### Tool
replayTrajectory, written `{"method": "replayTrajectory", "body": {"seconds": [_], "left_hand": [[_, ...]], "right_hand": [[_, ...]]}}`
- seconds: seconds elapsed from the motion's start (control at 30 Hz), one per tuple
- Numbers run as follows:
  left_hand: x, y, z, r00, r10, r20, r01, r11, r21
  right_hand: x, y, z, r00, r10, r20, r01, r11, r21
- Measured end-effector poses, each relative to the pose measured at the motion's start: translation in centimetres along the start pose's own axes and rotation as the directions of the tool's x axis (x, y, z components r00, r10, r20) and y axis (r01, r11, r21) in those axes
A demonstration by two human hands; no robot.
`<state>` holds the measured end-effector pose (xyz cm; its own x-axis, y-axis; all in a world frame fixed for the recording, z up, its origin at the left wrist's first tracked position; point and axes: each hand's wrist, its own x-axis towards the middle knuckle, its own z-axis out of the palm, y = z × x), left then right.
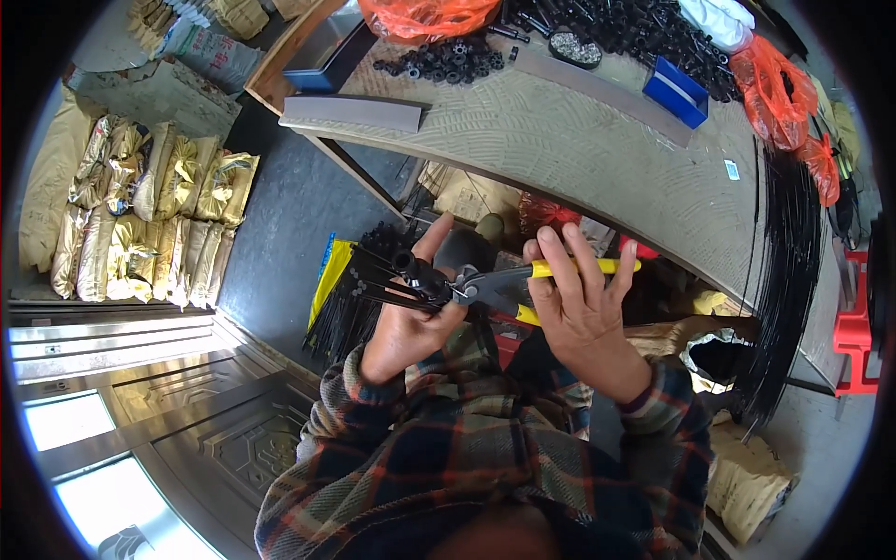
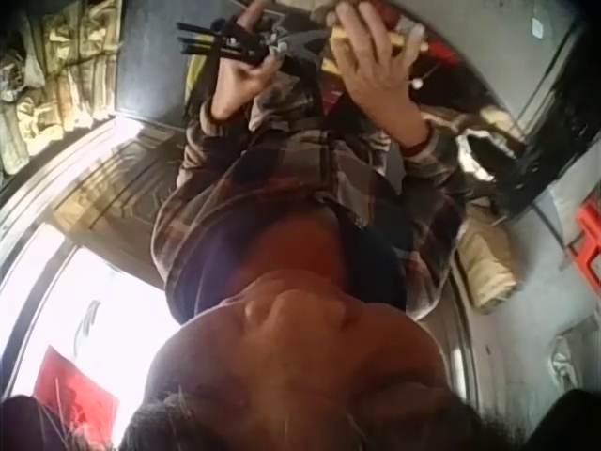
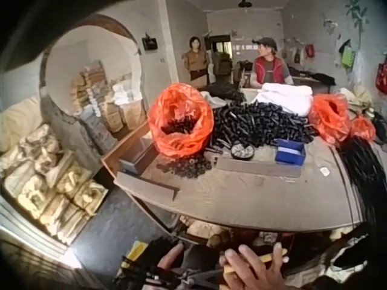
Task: Assembling connectors onto electrical wires using a crimping tool on a factory production floor.
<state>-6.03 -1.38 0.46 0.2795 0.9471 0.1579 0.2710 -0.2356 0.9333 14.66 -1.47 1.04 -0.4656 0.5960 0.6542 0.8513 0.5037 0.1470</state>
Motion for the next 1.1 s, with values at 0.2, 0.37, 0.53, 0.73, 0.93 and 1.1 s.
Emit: {"method": "replayTrajectory", "body": {"seconds": [0.2, 0.37, 0.53, 0.73, 0.93, 1.1], "left_hand": [[0.2, 0.8, 0.0, 0.995, -0.091, 0.028, 0.094, 0.979, -0.18], [0.6, 1.8, -2.1, 0.894, -0.165, 0.416, 0.293, 0.918, -0.267], [0.5, 0.0, -2.3, 0.849, 0.204, 0.488, -0.054, 0.951, -0.304], [-0.7, 0.3, -0.5, 0.981, -0.044, 0.19, 0.112, 0.925, -0.363], [1.6, 0.5, -1.6, 0.837, 0.149, 0.526, 0.116, 0.892, -0.438], [0.3, -0.4, -0.1, 0.955, 0.022, 0.297, 0.116, 0.892, -0.437]], "right_hand": [[-0.6, 0.1, -1.3, 0.986, 0.003, 0.166, -0.039, 0.976, 0.213], [1.5, 4.5, -3.9, 0.814, -0.319, 0.485, -0.09, 0.756, 0.649], [-0.1, 5.6, -2.1, 0.322, -0.757, 0.569, -0.941, -0.188, 0.283], [-0.7, 1.8, -5.5, 0.822, -0.105, 0.559, -0.26, 0.805, 0.534], [-1.6, 5.7, -5.1, 0.379, -0.654, 0.655, -0.922, -0.21, 0.325], [-0.4, 4.6, -6.1, 0.685, -0.246, 0.686, -0.6, 0.343, 0.723]]}}
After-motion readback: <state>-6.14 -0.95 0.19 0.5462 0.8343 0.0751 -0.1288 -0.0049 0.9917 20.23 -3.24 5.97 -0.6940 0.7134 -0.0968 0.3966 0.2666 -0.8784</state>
